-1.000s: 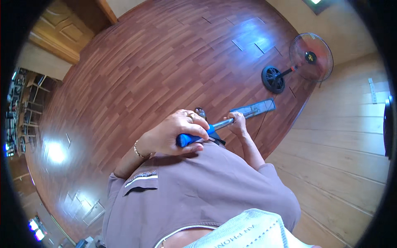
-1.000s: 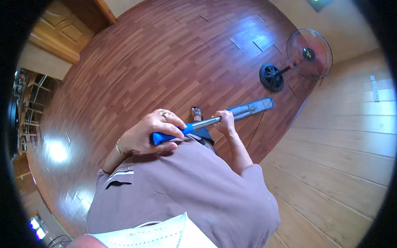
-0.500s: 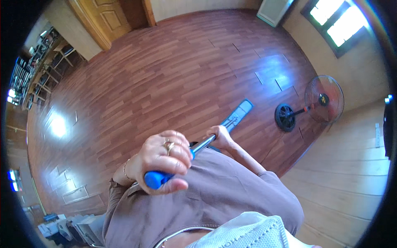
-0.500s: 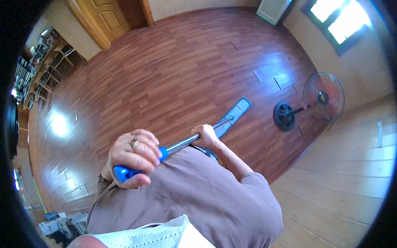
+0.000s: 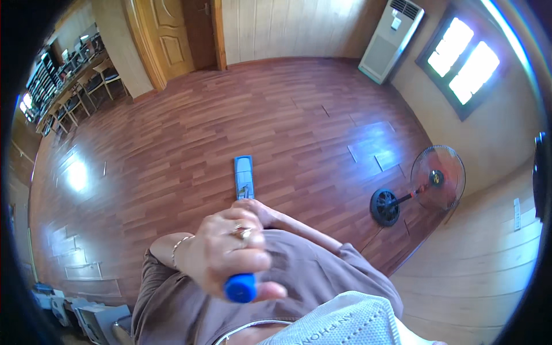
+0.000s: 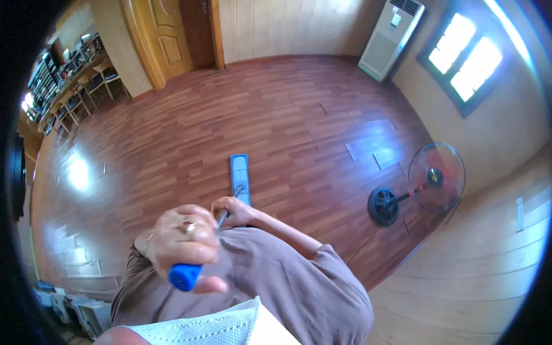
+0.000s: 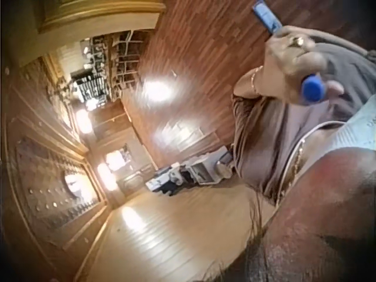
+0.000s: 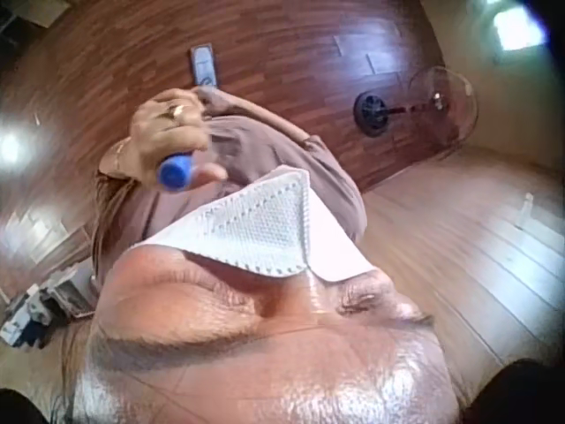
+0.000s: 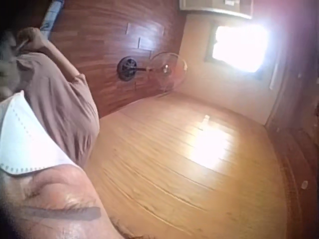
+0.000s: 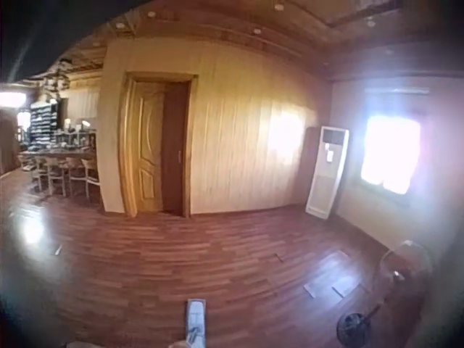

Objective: The person is mopping a wooden floor using a flat mop.

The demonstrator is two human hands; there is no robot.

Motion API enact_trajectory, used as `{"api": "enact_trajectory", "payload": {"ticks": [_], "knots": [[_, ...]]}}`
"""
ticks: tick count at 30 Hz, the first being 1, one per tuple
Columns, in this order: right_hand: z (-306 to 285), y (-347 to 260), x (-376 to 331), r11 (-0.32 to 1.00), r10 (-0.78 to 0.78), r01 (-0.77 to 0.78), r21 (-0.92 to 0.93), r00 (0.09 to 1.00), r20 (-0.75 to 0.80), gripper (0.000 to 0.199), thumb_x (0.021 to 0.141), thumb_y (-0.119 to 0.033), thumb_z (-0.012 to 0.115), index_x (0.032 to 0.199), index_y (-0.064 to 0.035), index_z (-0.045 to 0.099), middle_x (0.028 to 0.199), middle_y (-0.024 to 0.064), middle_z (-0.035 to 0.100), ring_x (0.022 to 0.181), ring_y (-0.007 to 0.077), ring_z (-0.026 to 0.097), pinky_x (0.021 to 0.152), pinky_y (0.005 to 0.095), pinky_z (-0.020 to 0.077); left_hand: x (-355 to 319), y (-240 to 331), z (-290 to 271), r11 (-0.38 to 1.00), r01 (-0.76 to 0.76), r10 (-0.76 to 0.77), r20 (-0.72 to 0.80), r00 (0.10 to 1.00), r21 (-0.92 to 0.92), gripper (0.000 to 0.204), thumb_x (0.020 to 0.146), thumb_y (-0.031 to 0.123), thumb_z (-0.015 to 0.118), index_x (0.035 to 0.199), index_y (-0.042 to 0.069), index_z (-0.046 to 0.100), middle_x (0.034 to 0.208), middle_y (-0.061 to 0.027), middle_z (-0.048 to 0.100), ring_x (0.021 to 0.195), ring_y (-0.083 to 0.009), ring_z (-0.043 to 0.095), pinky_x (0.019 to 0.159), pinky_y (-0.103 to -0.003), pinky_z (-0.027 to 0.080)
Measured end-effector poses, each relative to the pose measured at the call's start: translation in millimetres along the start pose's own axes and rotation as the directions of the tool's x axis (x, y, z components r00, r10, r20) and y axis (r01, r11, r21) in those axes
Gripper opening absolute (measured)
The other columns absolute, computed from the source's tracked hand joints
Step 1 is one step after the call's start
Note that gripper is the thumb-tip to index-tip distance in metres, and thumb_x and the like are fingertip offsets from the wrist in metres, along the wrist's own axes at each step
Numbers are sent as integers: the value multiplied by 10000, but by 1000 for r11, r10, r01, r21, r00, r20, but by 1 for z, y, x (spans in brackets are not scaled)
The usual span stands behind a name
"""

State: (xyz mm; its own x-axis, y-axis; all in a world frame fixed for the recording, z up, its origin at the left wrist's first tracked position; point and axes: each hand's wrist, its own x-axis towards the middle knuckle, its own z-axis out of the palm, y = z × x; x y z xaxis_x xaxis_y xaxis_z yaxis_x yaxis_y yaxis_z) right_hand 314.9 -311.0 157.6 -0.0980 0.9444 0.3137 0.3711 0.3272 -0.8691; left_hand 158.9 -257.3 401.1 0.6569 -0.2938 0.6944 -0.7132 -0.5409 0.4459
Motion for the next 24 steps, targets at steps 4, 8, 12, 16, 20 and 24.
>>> {"api": "enact_trajectory", "payload": {"ticks": [4, 8, 12, 16, 20, 24], "knots": [[-21, 9, -61, 841, 37, 99, 532, 970, -240, 657, 677, -300, 830, 1206, -26, 552, 1214, 106, 577, 1153, 234, 534, 993, 378, 416, 18, -40, 49, 994, 111, -111, 70, 991, -8, 318, 712, 278, 814, 802, 110, 559, 681, -56, 574, 624, -272, 593, 608, -395, 466], [-100, -72, -115, 994, -100, 105, -27, 791, -604, 543, 887, -439, 547, 1206, 0, 551, 1189, 172, 603, 1011, 272, 623, 930, 370, 475, -2, -111, 100, 949, 282, -289, 36, 957, 139, 197, 663, 186, 704, 781, 80, 588, 779, -128, 616, 728, -356, 608, 639, -462, 472], [-129, -175, -155, 820, -557, 206, -534, 503, -661, 803, 844, -696, 474, 1168, 38, 499, 1107, 263, 603, 996, 353, 614, 852, 428, 498, -30, -170, 174, 909, 416, -414, 91, 906, -2, 148, 669, 222, 681, 700, 97, 608, 726, -123, 619, 728, -351, 611, 639, -463, 470], [-95, -250, -173, 565, -555, -258, -784, 584, -592, 527, 937, -512, 475, 1029, 2, 544, 1000, 223, 628, 929, 371, 619, 804, 486, 495, -53, -202, 244, 880, 475, -457, 285, 842, 8, 312, 704, 421, 726, 735, 118, 658, 718, -109, 652, 733, -344, 635, 637, -462, 481], [-109, -252, -199, 573, -576, -82, -816, 668, -471, 358, 984, -355, 424, 853, -47, 550, 764, 127, 623, 873, 356, 611, 773, 531, 482, -83, -238, 292, 843, 531, -523, 361, 773, 86, 385, 690, 489, 726, 743, 113, 665, 736, -110, 664, 744, -347, 648, 666, -466, 506], [-106, -260, -211, 463, -638, -17, -886, 688, -347, 398, 980, -393, 382, 834, -67, 557, 690, 79, 580, 811, 310, 600, 822, 544, 429, -77, -208, 297, 857, 497, -512, 336, 790, 136, 294, 679, 401, 681, 708, 108, 672, 739, -126, 666, 739, -353, 649, 670, -472, 518]]}}
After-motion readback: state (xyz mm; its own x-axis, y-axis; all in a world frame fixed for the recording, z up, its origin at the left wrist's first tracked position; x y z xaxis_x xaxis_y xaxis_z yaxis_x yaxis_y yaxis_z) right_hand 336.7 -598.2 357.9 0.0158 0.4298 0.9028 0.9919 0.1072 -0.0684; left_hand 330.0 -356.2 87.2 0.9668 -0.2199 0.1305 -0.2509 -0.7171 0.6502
